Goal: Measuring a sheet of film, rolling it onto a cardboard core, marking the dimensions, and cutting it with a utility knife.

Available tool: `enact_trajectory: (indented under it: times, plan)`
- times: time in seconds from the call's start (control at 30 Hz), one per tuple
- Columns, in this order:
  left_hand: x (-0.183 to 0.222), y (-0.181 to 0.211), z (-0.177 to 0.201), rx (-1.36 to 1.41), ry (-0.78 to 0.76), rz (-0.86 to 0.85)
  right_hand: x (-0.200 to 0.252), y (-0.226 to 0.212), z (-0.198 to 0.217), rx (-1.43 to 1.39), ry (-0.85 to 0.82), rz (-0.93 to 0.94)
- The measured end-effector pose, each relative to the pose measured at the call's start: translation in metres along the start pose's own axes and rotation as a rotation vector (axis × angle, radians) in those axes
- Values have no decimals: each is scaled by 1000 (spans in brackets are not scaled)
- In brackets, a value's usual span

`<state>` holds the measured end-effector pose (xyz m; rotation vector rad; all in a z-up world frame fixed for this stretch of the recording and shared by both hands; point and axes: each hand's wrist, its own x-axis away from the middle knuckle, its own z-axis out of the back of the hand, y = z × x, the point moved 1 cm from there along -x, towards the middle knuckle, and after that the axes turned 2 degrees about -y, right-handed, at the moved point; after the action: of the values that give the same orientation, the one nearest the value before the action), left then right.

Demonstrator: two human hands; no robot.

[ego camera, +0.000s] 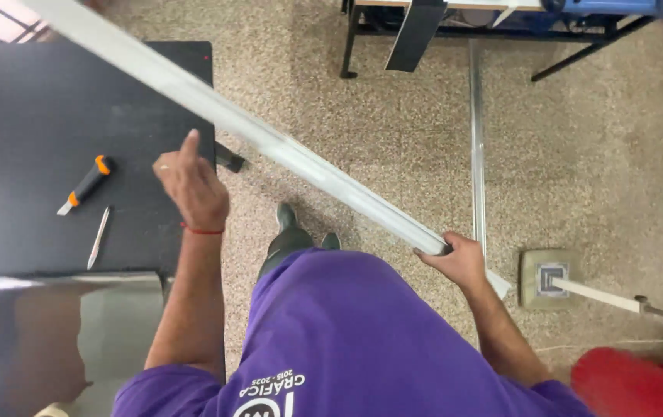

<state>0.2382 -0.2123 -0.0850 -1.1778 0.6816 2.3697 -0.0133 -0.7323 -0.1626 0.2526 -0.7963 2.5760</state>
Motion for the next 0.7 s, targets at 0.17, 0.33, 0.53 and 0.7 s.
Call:
enact_trajectory:
  times: [0.17, 0.33, 0.53, 0.7]
  plan:
    - [-7, 45, -124, 265, -284, 82, -67, -11, -24, -122, 41, -203]
    - [-36, 36, -199, 446, -554, 193, -164, -62, -30, -255, 94, -300]
    - [-85, 2, -282, 538, -911, 246, -309, -124, -3, -331, 173, -353]
    - [-136, -5, -351, 567, -958, 247, -438, -131, 3, -292, 195, -365]
